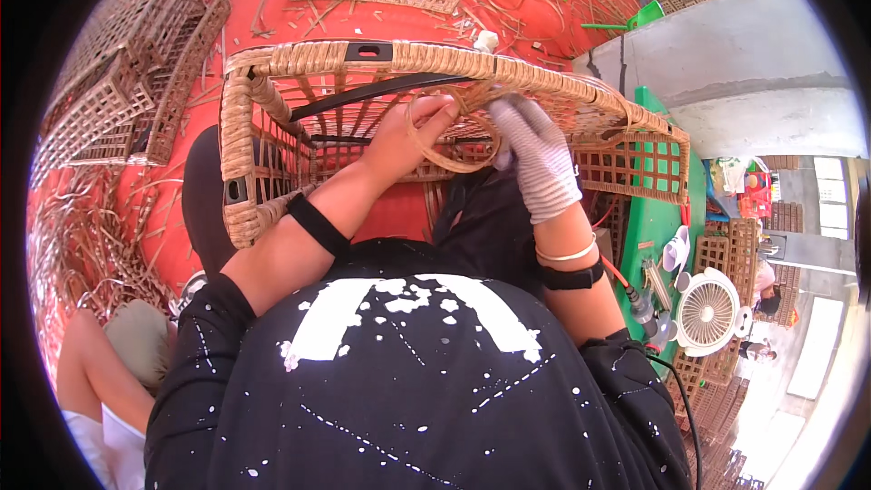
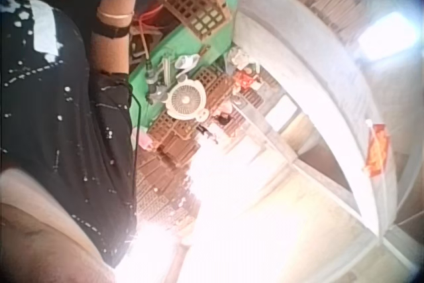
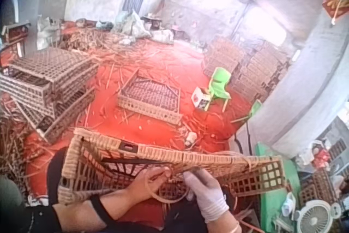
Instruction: The recorder weaves and secures bamboo or wicker strips onto a chair frame using a pneumatic stapler and hand tools.
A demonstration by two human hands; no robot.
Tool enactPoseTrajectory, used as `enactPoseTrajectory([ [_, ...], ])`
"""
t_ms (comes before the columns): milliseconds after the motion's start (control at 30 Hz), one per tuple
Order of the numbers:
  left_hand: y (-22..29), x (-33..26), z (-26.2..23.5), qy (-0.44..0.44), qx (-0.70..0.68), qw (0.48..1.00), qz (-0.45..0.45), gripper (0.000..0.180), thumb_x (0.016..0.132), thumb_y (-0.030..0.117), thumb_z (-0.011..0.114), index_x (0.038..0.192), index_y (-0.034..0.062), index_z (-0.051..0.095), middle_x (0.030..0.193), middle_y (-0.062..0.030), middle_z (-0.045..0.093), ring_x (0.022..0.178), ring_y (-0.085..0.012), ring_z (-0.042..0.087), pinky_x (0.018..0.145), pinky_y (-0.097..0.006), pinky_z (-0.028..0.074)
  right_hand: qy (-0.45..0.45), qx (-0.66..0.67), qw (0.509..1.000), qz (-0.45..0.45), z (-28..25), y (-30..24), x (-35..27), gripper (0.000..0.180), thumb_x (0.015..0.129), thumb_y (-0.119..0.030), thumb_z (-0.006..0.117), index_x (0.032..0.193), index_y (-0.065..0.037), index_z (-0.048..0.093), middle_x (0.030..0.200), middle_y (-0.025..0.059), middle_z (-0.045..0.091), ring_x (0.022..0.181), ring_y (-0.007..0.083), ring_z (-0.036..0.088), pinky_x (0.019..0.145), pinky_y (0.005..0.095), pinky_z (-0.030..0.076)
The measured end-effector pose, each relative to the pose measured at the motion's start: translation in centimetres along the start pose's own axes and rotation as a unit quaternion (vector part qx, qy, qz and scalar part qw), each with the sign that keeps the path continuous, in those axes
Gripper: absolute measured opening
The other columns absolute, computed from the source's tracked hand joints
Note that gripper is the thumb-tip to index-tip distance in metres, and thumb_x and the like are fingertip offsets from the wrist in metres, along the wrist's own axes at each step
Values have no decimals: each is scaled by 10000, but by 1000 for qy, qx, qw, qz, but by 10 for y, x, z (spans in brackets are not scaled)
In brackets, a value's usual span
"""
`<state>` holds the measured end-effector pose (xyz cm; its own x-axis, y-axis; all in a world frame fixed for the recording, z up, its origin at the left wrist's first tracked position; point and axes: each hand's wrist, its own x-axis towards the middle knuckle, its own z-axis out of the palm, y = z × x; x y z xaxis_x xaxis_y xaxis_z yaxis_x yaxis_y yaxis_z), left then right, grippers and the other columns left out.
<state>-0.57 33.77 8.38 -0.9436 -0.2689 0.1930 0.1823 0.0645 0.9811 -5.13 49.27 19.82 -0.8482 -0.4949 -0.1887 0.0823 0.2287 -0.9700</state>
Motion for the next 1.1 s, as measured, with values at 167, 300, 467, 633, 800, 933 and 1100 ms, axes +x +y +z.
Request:
enactPoseTrajectory([
  [167, 1, 1, -1, -10, -36, 999, 22, 326, 919, 263, 568, 1066, -20, 634, 927, -120, 679, 891, -175, 633, 802, -290, 460, -19, -39, 995, -87, 11, 10, 15, 227, 844, -163, 678, 1014, -20, 635, 713, 6, 601, 492, 45, 484, 444, 201, 372],
  [300, -9, 6, -2, -61, -121, 991, -19, 294, 915, 230, 577, 1085, -2, 640, 931, -73, 676, 880, -115, 601, 796, -274, 458, -88, 56, 994, -37, 7, 17, 32, 215, 855, -182, 666, 989, -18, 635, 763, 26, 646, 509, 59, 533, 450, 199, 391],
  [467, -8, 2, -1, -59, -150, 983, -83, 335, 898, 246, 598, 1121, -3, 618, 973, -74, 667, 916, -118, 591, 808, -284, 457, -62, -410, 893, -174, 6, 5, 30, 316, 872, -357, 593, 1052, -99, 613, 756, 156, 643, 626, 297, 640, 596, 395, 521],
  [633, -6, -7, 12, -5, -27, 999, -19, 381, 871, 250, 618, 1155, -2, 590, 1001, -139, 658, 946, -225, 618, 834, -319, 460, 9, -552, 807, -211, 6, 8, 12, 337, 868, -371, 564, 1041, -82, 576, 793, 177, 642, 732, 369, 632, 647, 444, 514],
  [800, 5, -10, 4, 10, 48, 999, 25, 379, 839, 198, 640, 1179, 39, 583, 1087, -183, 631, 1032, -298, 607, 876, -340, 461, -1, -542, 811, -219, -5, 4, -5, 254, 886, -289, 540, 884, -42, 595, 730, 177, 616, 716, 367, 618, 623, 443, 490],
  [933, 11, -9, 6, 21, -13, 996, 81, 319, 844, 187, 637, 1139, 66, 620, 1081, -155, 642, 1000, -299, 621, 857, -352, 478, -13, -427, 878, -216, 0, -6, -34, 225, 872, -212, 582, 775, -12, 618, 677, 194, 580, 670, 363, 599, 578, 400, 463],
  [1100, 23, -15, 1, 20, 118, 989, 87, 340, 851, 219, 637, 1161, 84, 610, 1102, -163, 629, 1009, -315, 610, 877, -366, 469, -122, -362, 918, -107, -2, -32, -72, 189, 864, -171, 611, 767, -10, 634, 643, 180, 564, 589, 334, 585, 529, 344, 446],
])
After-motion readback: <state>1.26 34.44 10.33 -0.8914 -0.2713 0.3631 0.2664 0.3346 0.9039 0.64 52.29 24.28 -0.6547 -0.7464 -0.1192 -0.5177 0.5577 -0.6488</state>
